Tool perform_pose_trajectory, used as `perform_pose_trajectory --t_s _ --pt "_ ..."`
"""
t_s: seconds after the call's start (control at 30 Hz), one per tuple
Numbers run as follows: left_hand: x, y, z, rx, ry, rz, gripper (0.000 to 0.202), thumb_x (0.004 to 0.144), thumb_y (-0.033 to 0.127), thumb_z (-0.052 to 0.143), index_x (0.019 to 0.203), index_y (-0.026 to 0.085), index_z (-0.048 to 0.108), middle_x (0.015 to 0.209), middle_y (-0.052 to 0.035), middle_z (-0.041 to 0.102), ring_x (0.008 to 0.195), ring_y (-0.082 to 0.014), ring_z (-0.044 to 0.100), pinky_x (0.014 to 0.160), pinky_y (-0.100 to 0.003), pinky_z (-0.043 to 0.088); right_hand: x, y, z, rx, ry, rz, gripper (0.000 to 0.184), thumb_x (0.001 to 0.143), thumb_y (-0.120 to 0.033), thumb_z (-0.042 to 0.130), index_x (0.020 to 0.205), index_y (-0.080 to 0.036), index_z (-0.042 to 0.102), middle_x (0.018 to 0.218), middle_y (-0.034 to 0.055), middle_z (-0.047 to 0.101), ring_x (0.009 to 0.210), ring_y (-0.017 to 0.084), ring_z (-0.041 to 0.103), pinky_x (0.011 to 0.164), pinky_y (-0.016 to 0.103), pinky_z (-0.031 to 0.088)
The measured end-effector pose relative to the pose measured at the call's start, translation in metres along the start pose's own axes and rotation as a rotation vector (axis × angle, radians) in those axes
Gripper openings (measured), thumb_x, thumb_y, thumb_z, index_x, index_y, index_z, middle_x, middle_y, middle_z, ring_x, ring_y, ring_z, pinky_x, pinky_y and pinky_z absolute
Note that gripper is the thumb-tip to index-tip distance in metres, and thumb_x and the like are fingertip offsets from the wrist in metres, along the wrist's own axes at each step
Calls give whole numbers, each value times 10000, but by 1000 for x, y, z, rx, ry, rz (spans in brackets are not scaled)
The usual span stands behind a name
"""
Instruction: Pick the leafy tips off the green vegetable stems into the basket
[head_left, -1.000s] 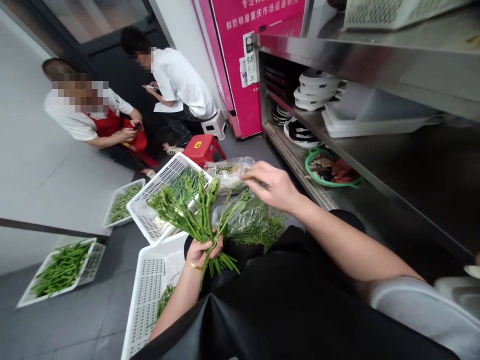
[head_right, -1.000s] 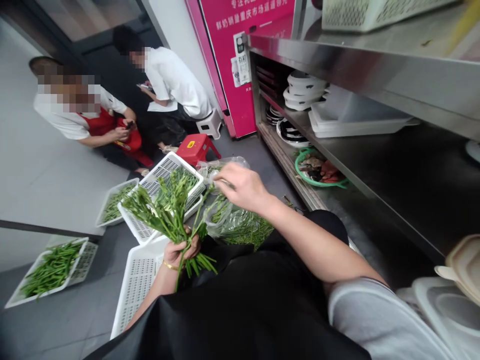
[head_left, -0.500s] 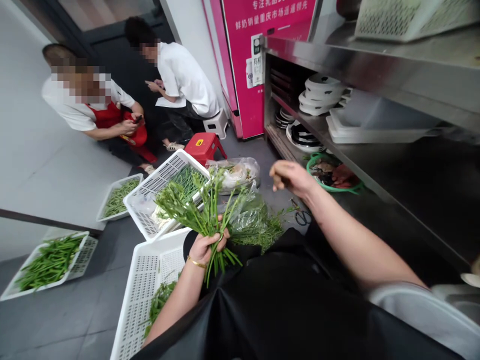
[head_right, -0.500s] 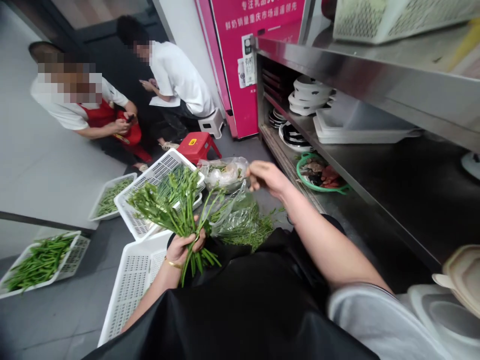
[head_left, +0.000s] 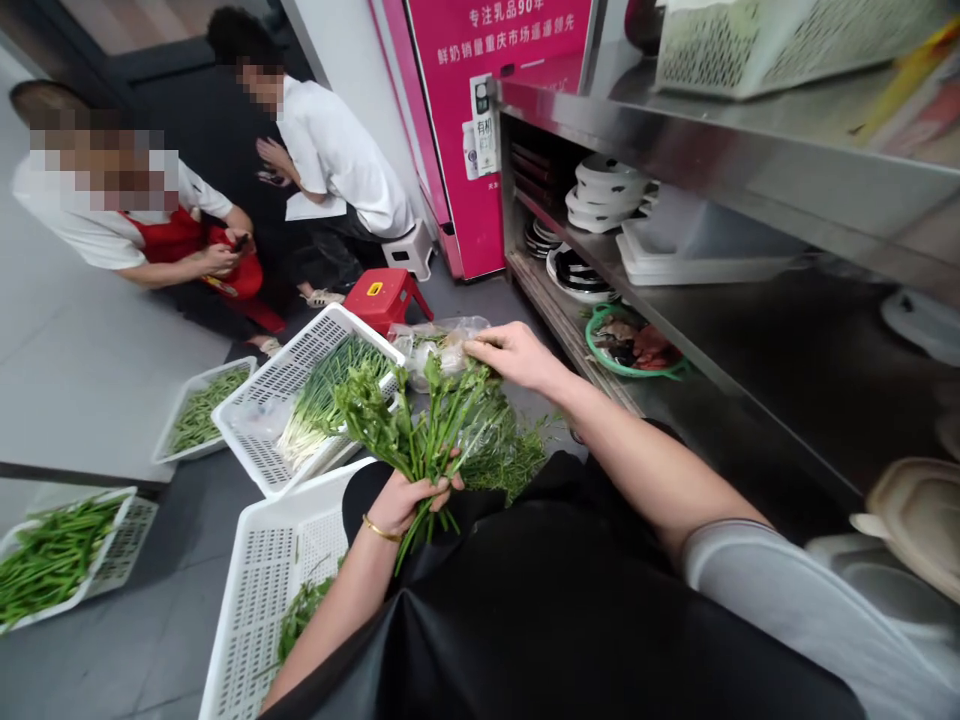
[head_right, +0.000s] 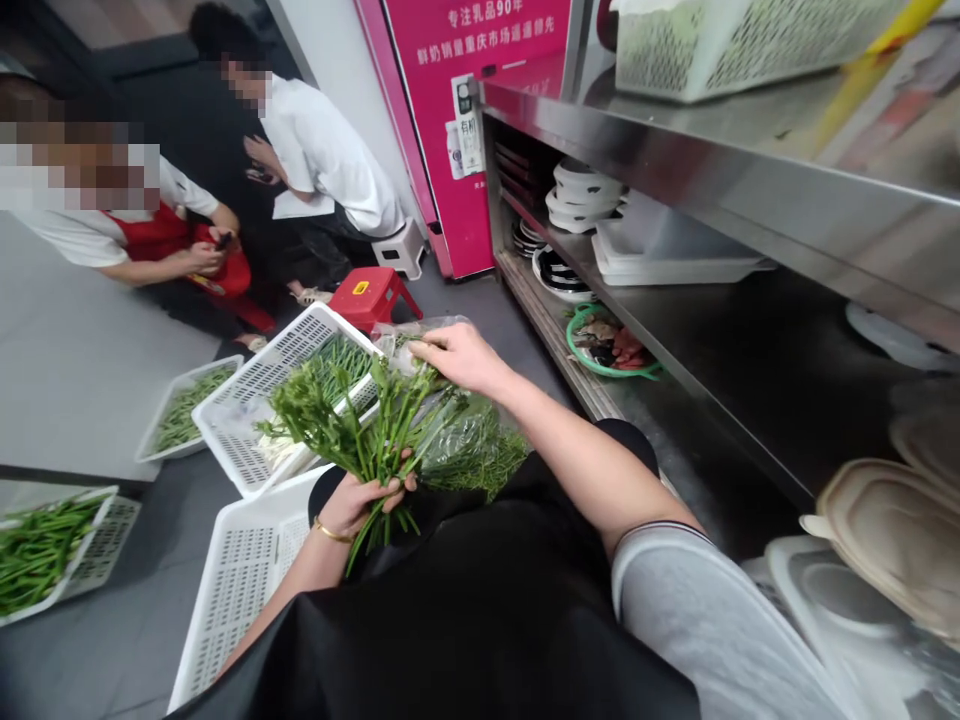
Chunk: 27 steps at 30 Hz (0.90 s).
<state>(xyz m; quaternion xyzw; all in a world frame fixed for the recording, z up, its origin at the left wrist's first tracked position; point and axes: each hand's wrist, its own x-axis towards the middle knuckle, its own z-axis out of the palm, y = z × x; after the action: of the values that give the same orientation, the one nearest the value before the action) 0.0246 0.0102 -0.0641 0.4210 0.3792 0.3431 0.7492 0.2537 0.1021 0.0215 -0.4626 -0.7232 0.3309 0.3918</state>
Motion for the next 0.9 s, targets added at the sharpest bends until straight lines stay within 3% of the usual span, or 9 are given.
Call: perform_pose_trajectory --t_s 0.13,0.3,0.4,0.47,0.53,0.67,0.73,0.83,0.9 --pt "0 -6 -1 -64 1 -29 460 645 200 723 1080 95 619 718 -86 651 421 -63 434 417 -212 247 -11 27 -7 -423 159 -87 357 863 -401 426 722 -134 617 670 81 627 651 159 576 595 250 365" --pt "5 -8 -13 -147 -13 1 467 658 172 690 1113 115 601 703 -75 654 394 -62 442 397 -202 262 -24 61 -50 116 465 60 494 893 -534 280 811 -157 589 513 -4 492 400 98 425 455 229 336" --pt "14 -2 -21 -212 52 105 569 663 176 694 1211 159 541 766 -55 658 442 -72 486 416 -206 339 -45 78 -53 139 122 149 454 835 -574 396 916 -178 601 540 -12 508 438 115 480 474 243 385" --pt "24 5 -24 -271 101 168 642 642 150 711 1250 193 509 797 -34 659 549 -101 563 495 -223 429 -62 85 -33 -12 -164 202 388 685 -499 651 914 -187 633 659 30 594 581 153 574 569 273 440" --pt "34 11 -22 -337 155 223 680 619 114 724 1252 223 503 820 -11 660 693 -133 620 619 -255 492 -73 85 -1 -142 -261 213 409 616 -409 732 944 -179 650 844 87 641 726 183 606 680 293 457" --pt "52 15 -10 -422 263 249 642 620 56 710 1213 225 530 859 0 673 798 -142 643 702 -256 510 -76 62 67 -170 -270 171 412 779 -479 563 1050 -173 612 1025 80 620 786 149 597 768 295 451" --pt "56 13 -4 -450 315 234 595 637 40 693 1189 206 545 864 -8 682 798 -142 649 695 -249 513 -74 48 91 -214 -289 130 465 747 -537 577 1015 -160 616 993 87 618 771 159 596 742 297 452" --pt "54 8 1 -485 355 254 561 655 25 673 1174 200 554 861 -9 689 799 -148 653 708 -264 517 -74 37 109 -291 -311 108 431 733 -517 595 944 -143 619 921 97 626 787 200 599 716 312 446" --pt "48 7 3 -483 324 254 562 661 38 677 1182 211 552 882 -8 694 813 -162 656 734 -293 520 -76 39 111 -166 -349 135 340 782 -453 552 887 -136 617 836 70 636 763 194 599 710 303 442"
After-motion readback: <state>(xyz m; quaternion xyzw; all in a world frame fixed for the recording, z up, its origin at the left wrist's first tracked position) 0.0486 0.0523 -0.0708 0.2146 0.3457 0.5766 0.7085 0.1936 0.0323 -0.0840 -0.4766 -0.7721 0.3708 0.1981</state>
